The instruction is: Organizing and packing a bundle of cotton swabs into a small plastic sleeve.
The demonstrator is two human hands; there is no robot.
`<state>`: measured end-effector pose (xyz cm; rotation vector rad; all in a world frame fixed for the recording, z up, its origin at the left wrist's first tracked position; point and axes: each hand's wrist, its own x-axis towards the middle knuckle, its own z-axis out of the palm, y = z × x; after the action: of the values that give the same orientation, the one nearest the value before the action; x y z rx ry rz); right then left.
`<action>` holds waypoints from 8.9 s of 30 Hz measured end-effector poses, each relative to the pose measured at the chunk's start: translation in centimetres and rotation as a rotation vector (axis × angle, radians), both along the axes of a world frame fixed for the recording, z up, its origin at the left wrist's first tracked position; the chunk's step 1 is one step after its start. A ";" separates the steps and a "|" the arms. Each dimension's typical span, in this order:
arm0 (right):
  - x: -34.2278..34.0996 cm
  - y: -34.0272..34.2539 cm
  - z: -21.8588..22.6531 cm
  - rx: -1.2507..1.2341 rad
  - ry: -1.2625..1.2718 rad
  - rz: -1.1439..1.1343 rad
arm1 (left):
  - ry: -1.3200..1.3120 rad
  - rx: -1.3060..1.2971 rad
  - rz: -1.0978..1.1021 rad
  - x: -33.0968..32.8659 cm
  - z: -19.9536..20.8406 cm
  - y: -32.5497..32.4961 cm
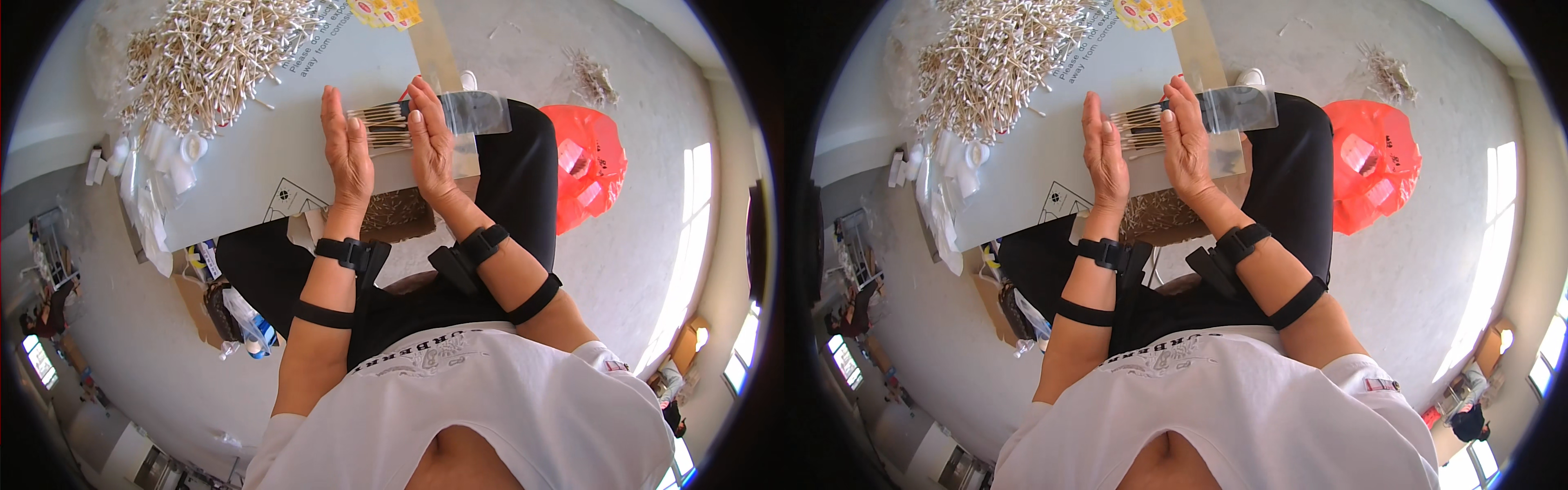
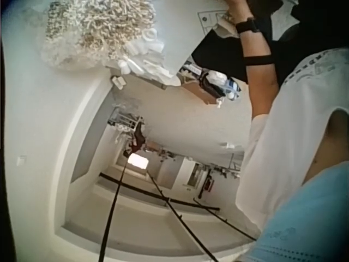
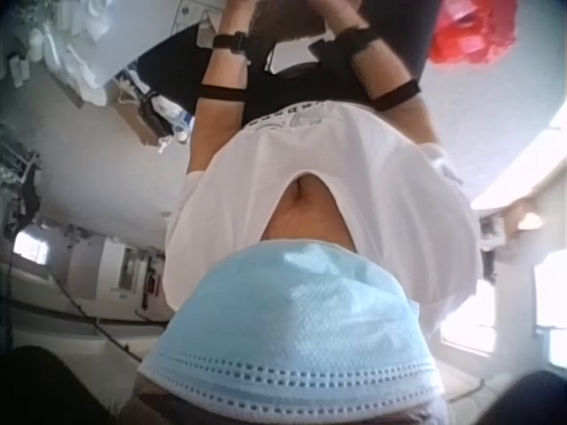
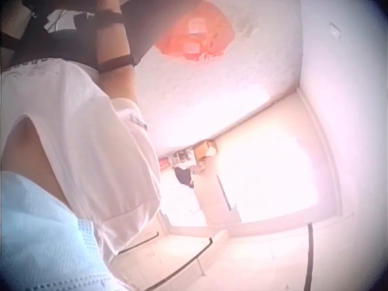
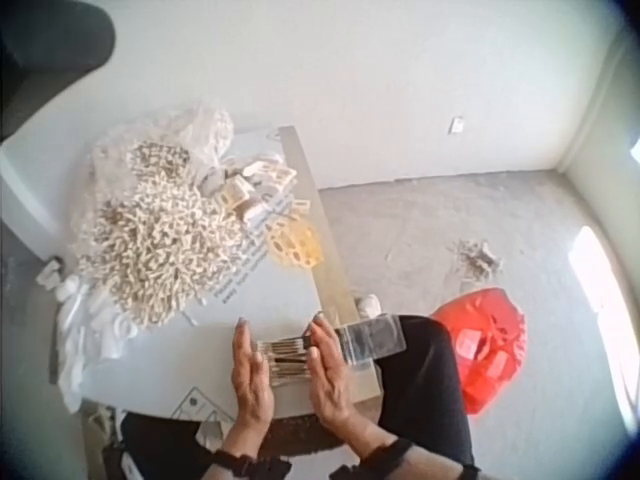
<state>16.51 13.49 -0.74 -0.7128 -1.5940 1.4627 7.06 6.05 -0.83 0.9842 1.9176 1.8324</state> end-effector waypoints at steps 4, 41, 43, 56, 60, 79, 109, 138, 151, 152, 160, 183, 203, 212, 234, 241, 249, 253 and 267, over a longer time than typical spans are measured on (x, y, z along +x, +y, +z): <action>-0.1 0.6 -0.6 0.020 0.024 0.026 | -0.016 0.001 0.011 0.1 -0.2 0.0; 1.7 0.9 -0.3 -0.039 -0.027 -0.014 | 0.836 -0.695 -0.287 0.4 1.9 -1.6; 1.5 0.9 -0.4 -0.063 0.019 -0.008 | 0.825 -0.714 -0.269 1.5 1.5 -1.6; -0.4 0.2 -0.9 0.002 0.071 -0.062 | -0.246 0.167 0.068 2.2 0.2 0.5; -0.2 0.5 -1.1 -0.044 0.072 -0.065 | -0.387 0.258 0.078 2.2 0.4 0.6; 2.5 3.1 0.3 -0.097 0.014 0.004 | 0.646 -0.473 -0.147 -0.9 1.8 -2.8; 4.0 4.3 -0.1 0.997 -0.612 0.321 | 0.856 -0.734 -0.286 0.9 1.8 -2.0; 4.7 8.4 2.7 0.275 -0.871 0.100 | 0.738 -0.742 -0.173 5.9 0.4 2.1; 6.1 8.3 1.8 0.266 -0.476 -0.326 | 0.536 -0.430 -0.175 5.9 0.0 3.9; 7.1 9.2 0.6 0.438 -0.430 -0.533 | 0.299 -0.169 -0.110 5.8 0.2 4.0; 8.2 9.0 -3.3 -0.872 0.093 -0.056 | -0.099 -0.007 -0.061 6.5 0.6 6.4; 7.4 7.4 -2.5 -0.904 0.130 -0.101 | 0.026 -0.092 -0.019 8.0 1.1 7.9; 8.0 7.5 -2.9 -1.064 0.246 -0.028 | 0.596 -0.683 0.228 -12.3 0.8 17.3; 7.5 7.3 -1.7 -1.051 0.265 -0.048 | 0.442 -0.792 0.148 -13.8 0.2 15.9; 7.1 7.8 -2.5 -0.995 0.188 -0.115 | -0.125 -0.711 -0.167 1.6 3.4 7.2; 6.9 7.9 -2.5 -0.988 0.172 -0.122 | 0.030 -0.704 -0.181 2.8 3.2 9.0; 6.9 7.8 -2.5 -0.987 0.167 -0.128 | 0.095 -0.667 -0.183 4.0 3.3 10.1; 7.3 8.0 -3.0 -0.996 0.157 -0.096 | 0.249 -0.682 -0.182 4.1 3.5 9.8; 6.6 7.8 -1.5 -0.889 0.099 -0.186 | 0.855 -0.868 -0.154 6.9 0.4 4.2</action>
<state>23.06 21.27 -2.24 -1.2094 -0.7157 2.0136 14.00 10.27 -0.39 1.5957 2.5830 0.3089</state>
